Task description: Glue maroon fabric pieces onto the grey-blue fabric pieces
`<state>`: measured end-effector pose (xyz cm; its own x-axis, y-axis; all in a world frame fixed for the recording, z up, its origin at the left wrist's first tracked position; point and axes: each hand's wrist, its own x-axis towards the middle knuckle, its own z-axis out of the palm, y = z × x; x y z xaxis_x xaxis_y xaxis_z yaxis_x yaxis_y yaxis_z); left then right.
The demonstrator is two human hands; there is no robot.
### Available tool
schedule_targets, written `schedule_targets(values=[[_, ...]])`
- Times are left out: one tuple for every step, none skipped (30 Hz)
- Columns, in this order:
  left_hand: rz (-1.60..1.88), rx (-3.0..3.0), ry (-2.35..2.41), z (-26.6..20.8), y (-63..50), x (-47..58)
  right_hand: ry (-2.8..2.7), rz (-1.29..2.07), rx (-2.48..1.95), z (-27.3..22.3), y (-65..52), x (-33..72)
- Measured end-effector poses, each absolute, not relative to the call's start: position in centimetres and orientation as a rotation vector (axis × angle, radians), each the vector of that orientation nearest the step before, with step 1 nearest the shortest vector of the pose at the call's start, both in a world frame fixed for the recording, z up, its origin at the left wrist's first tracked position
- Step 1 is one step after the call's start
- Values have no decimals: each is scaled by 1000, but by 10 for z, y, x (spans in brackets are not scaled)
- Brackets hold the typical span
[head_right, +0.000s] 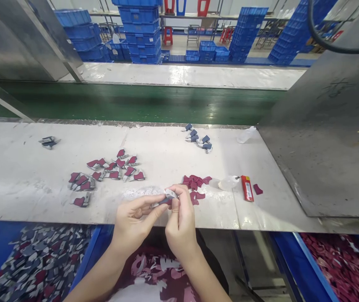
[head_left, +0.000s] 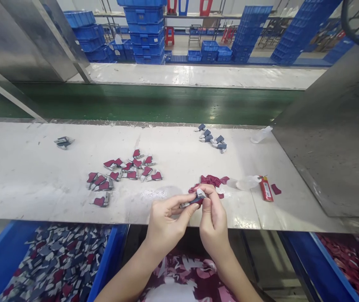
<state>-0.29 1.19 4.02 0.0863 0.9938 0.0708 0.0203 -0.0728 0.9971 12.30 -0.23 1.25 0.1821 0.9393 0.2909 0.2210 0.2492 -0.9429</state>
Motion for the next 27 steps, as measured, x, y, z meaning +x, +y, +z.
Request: schedule_targets(values=[[1193, 1286, 1126, 41, 12, -3, -1310, 756, -1227, 13, -2, 123], [1197, 1248, 1120, 41, 12, -3, -1327, 782, -1214, 13, -2, 124], [1199, 1210, 1111, 42, 13, -3, -1350, 820, -1196, 14, -2, 126], [1199, 1178, 1097, 42, 14, -3, -1371, 860, -1183, 15, -2, 129], [1199, 1152, 1084, 42, 14, -4, -1387, 891, -1176, 16, -2, 131], [1195, 1132, 1071, 42, 15, -4, -1398, 911, -1174, 17, -2, 134], [1193, 1119, 1062, 42, 15, -4, -1401, 919, -1175, 18, -3, 135], [1192, 1110, 1058, 42, 16, -5, -1397, 919, -1181, 18, -3, 136], [1191, 1103, 1057, 42, 16, -5, -1390, 916, -1186, 18, -4, 136], [1190, 1099, 1059, 41, 16, -4, -1385, 910, -1190, 18, -4, 135], [1189, 1096, 1062, 41, 16, -4, -1382, 906, -1191, 18, -5, 134], [1190, 1095, 1064, 40, 15, -4, -1383, 906, -1190, 19, -5, 134], [1191, 1093, 1065, 40, 15, -4, -1387, 909, -1187, 19, -5, 133], [1191, 1091, 1066, 40, 15, -4, -1390, 915, -1184, 19, -5, 132], [1192, 1088, 1066, 40, 15, -5, -1392, 924, -1181, 19, -5, 132], [1193, 1085, 1065, 40, 14, -5, -1392, 934, -1179, 20, -5, 132], [1194, 1082, 1064, 40, 14, -5, -1389, 946, -1178, 20, -5, 132], [1194, 1079, 1062, 40, 14, -5, -1379, 960, -1178, 20, -5, 132], [1194, 1079, 1061, 40, 13, -5, -1362, 977, -1179, 20, -5, 131], [1196, 1080, 1058, 41, 13, -5, -1339, 995, -1181, 21, -5, 131], [1198, 1082, 1056, 41, 13, -4, -1311, 1013, -1185, 21, -6, 130], [1199, 1086, 1054, 41, 13, -4, -1283, 1029, -1189, 21, -6, 129], [1202, 1092, 1052, 40, 13, -3, -1259, 1042, -1192, 21, -6, 129], [1205, 1097, 1052, 40, 13, -3, -1242, 1049, -1193, 21, -5, 128], [1209, 1104, 1053, 39, 14, -3, -1237, 1052, -1191, 20, -5, 129], [1216, 1111, 1059, 38, 14, -3, -1241, 1053, -1185, 19, -5, 129], [1222, 1118, 1070, 37, 14, -4, -1256, 1055, -1179, 18, -4, 130]])
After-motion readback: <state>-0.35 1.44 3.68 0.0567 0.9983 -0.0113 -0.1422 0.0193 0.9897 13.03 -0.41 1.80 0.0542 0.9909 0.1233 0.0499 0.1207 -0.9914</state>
